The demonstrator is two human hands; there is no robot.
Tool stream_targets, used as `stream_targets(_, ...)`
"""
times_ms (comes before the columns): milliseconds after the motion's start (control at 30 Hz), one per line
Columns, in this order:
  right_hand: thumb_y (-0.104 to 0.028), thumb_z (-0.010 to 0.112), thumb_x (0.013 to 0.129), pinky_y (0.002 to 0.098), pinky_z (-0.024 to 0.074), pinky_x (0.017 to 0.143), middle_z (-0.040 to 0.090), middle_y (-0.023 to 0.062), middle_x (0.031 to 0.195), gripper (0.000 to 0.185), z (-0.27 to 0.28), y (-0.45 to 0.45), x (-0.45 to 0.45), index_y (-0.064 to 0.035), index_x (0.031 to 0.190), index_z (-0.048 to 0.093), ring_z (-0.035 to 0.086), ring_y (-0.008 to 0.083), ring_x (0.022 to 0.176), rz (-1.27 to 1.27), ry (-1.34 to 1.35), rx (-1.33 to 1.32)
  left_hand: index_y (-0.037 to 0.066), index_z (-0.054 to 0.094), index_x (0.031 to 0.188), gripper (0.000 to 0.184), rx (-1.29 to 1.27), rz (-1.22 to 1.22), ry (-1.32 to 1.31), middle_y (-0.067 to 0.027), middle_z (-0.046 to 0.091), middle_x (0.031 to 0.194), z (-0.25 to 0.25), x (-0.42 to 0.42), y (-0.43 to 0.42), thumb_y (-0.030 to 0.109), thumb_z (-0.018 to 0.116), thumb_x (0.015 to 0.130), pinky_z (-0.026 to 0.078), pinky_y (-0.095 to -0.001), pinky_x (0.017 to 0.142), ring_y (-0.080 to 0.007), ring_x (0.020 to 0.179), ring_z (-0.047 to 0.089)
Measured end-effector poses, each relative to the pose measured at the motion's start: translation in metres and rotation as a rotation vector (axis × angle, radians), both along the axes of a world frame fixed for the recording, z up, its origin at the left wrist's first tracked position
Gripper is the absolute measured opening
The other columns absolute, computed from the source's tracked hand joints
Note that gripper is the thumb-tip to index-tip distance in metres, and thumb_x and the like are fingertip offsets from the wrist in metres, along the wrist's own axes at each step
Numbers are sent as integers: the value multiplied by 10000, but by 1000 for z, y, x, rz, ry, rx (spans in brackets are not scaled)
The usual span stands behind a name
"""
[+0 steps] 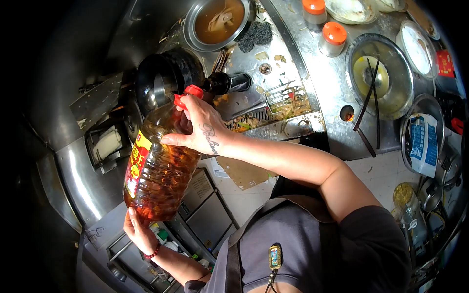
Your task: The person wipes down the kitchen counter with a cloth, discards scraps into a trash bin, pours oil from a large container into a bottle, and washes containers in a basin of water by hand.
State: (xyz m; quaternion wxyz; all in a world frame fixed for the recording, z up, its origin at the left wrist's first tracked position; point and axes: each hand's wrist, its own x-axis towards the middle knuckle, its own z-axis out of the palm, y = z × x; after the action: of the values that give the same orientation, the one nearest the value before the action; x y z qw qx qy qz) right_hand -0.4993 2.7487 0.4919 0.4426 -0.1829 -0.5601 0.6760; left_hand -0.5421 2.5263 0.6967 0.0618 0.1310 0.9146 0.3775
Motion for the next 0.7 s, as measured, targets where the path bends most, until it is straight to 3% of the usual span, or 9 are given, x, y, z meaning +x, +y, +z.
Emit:
stream_targets(133,-421,827,605,346,487,735,550,127,951,786,-2,-2,-1,1,1126,417,557,233,823,-28,-52,43,-54,553,1068,438,28,4,-42,-98,630,949,-11,-1,-5,358,532,921,503,-247,652,-139,794,623)
stream_targets(300,-393,832,593,355,481,756,554,111,963,738,-2,0,2,-6,1090,447,551,230,825,45,-144,106,-2,574,976,333,162,42,-121,-4,599,736,-42,-3,-30,323,575,903,421,-170,531,-41,564,500)
stream_targets(367,-391,829,592,370,467,797,558,117,986,730,1,-2,4,-14,1092,453,554,256,871,71,-149,127,-8,569,990,333,215,51,-205,-28,616,792,-60,-5,-51,315,571,906,460,-197,570,-66,628,551)
stream_targets(433,-402,819,600,386,444,846,560,130,1006,720,4,-7,8,-21,1093,457,552,289,923,56,-149,287,-19,557,1020,354,308,0,-307,-94,631,964,-82,7,-61,321,532,925,520,-287,684,-163,830,623)
stream_targets(467,-406,806,613,393,419,893,558,132,1003,699,7,-11,12,-28,1089,461,549,313,960,33,-159,340,-17,553,1038,382,312,-15,-370,-100,629,975,-96,8,-75,347,513,930,527,-302,693,-174,841,624)
stream_targets(500,-377,778,661,394,424,850,554,115,923,611,12,-16,16,-33,1064,474,549,295,904,-69,-109,468,-14,548,1057,409,316,-33,-437,-105,626,986,-106,10,-82,373,493,935,534,-317,702,-184,852,625)
stream_targets(567,-309,733,719,394,424,770,538,97,839,474,25,-22,35,-38,1025,492,537,274,830,39,-82,501,-12,523,1110,488,429,24,-532,-113,616,1016,-130,18,-86,439,466,930,545,-357,734,-211,894,626)
stream_targets(600,-240,697,749,385,410,702,523,80,773,358,36,-26,50,-35,976,510,523,254,743,50,-52,503,23,476,1216,601,463,26,-625,-100,598,1096,-146,13,-97,534,446,902,540,-385,736,-237,962,608)
stream_targets(700,-142,662,776,360,415,656,527,65,709,189,72,-29,125,-33,884,552,530,239,656,-76,-37,595,65,448,1268,641,587,36,-818,-102,552,1179,-185,3,-100,578,434,885,526,-402,802,-254,1020,584)
